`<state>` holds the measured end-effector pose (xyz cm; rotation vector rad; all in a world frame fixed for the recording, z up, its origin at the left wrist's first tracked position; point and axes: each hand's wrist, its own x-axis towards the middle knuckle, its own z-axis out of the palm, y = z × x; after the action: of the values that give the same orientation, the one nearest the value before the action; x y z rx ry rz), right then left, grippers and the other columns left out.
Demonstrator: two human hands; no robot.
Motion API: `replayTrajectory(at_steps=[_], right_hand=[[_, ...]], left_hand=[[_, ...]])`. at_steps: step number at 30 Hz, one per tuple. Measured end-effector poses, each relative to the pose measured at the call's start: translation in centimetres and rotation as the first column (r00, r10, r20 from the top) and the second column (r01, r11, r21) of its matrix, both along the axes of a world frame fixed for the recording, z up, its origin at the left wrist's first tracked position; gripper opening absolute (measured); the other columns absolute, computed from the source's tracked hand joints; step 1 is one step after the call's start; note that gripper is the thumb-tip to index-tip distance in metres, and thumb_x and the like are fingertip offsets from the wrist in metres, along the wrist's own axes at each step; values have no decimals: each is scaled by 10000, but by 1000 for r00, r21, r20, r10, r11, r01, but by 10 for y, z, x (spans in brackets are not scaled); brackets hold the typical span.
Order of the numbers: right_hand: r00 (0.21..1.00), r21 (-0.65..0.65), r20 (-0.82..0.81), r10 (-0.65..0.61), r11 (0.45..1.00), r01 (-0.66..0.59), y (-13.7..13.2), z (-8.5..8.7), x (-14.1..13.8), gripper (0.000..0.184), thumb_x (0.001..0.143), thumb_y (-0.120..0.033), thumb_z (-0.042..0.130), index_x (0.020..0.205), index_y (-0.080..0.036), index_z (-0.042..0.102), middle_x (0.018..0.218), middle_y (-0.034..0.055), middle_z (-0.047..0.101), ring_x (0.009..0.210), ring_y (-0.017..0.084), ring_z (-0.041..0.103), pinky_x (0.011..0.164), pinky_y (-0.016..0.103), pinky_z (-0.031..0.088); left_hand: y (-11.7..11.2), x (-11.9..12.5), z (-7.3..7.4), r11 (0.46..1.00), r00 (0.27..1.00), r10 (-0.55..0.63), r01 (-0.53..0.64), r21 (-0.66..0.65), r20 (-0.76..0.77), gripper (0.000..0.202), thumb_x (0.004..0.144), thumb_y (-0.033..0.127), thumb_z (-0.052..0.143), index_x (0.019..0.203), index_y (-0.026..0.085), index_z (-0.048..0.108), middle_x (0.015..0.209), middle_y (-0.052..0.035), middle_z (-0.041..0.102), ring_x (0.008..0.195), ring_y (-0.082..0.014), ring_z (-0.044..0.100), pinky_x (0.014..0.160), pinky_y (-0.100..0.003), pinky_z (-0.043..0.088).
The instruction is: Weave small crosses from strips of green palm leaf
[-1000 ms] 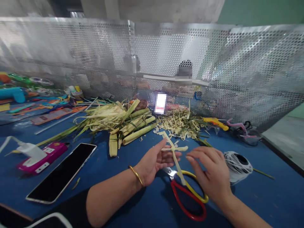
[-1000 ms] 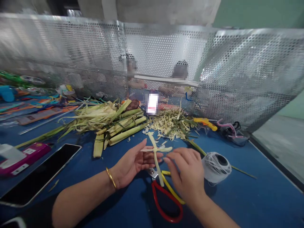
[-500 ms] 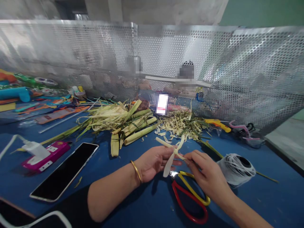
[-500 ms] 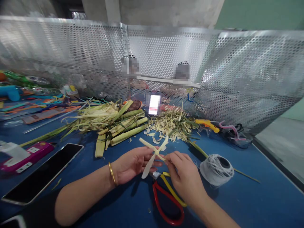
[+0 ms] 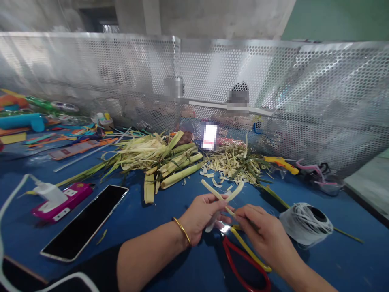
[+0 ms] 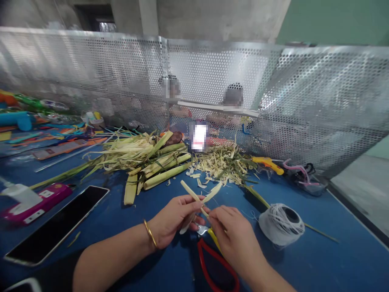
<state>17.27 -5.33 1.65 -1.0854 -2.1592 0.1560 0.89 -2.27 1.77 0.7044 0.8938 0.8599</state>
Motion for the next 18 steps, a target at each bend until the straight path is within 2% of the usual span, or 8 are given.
replayTrajectory(at_steps=[3, 5, 7, 9, 11, 14, 16, 18], right_hand=[[997, -119, -78, -15, 993, 5, 4, 1, 6, 340, 944, -339, 416, 684, -209, 592, 614, 10, 613, 584, 150, 577, 556, 248, 460], [983, -251, -157, -93, 967, 52, 9, 1, 11, 407, 943, -395, 391, 651, -198, 594, 583, 7, 597, 568, 150, 576, 544, 245, 469], [950, -317, -251, -187, 943, 102, 14, 0, 14, 366, 916, -427, 436, 718, -191, 635, 650, 19, 637, 636, 166, 615, 597, 256, 500], [927, -308, -326, -186, 948, 81, 17, -3, 15, 275, 861, -435, 534, 855, -198, 673, 822, 44, 692, 803, 197, 651, 730, 293, 520], [931, -312, -346, -114, 950, 1, 18, -6, 11, 245, 835, -422, 586, 914, -211, 681, 944, 55, 701, 907, 210, 649, 817, 317, 506], [949, -342, -316, -13, 934, -101, 17, -11, 7, 239, 880, -390, 539, 818, -207, 680, 888, 45, 709, 841, 195, 656, 783, 307, 508], [966, -265, -256, 27, 959, -97, 17, -14, 7, 250, 902, -358, 508, 785, -208, 671, 832, 40, 705, 799, 190, 649, 760, 312, 498], [988, -107, -150, 28, 993, -44, 17, -16, 9, 230, 915, -306, 484, 804, -217, 665, 811, 38, 694, 808, 193, 639, 826, 357, 464]], left_hand=[[1, -3, 2, 999, 999, -40, 40, -18, 13, 243, 733, 194, 695, 954, 124, 625, 792, -69, 715, 498, -91, 614, 443, -168, 410], [2, -4, 3, 997, 997, -64, 65, -32, 45, 221, 758, 198, 677, 959, 122, 621, 779, -61, 709, 469, -79, 597, 431, -163, 412], [3, -6, 2, 992, 989, -111, 116, -45, 102, 208, 781, 207, 661, 966, 121, 619, 768, -50, 699, 457, -70, 586, 428, -160, 428], [4, -7, 0, 985, 975, -155, 165, -47, 161, 204, 790, 205, 655, 972, 123, 616, 745, -35, 685, 451, -65, 577, 426, -160, 446], [4, -7, -2, 980, 961, -183, 195, -42, 207, 212, 792, 197, 651, 987, 125, 609, 720, -22, 671, 444, -65, 571, 420, -162, 456], [5, -8, -5, 959, 928, -268, 283, -25, 258, 220, 791, 216, 654, 984, 121, 608, 729, -18, 663, 435, -62, 565, 420, -164, 466], [5, -8, -5, 937, 904, -334, 350, -13, 267, 205, 786, 229, 663, 950, 114, 618, 763, -26, 670, 456, -57, 575, 439, -159, 474], [3, -8, -4, 933, 907, -348, 359, -6, 238, 174, 777, 230, 670, 892, 108, 625, 774, -35, 677, 471, -53, 579, 446, -148, 468]])
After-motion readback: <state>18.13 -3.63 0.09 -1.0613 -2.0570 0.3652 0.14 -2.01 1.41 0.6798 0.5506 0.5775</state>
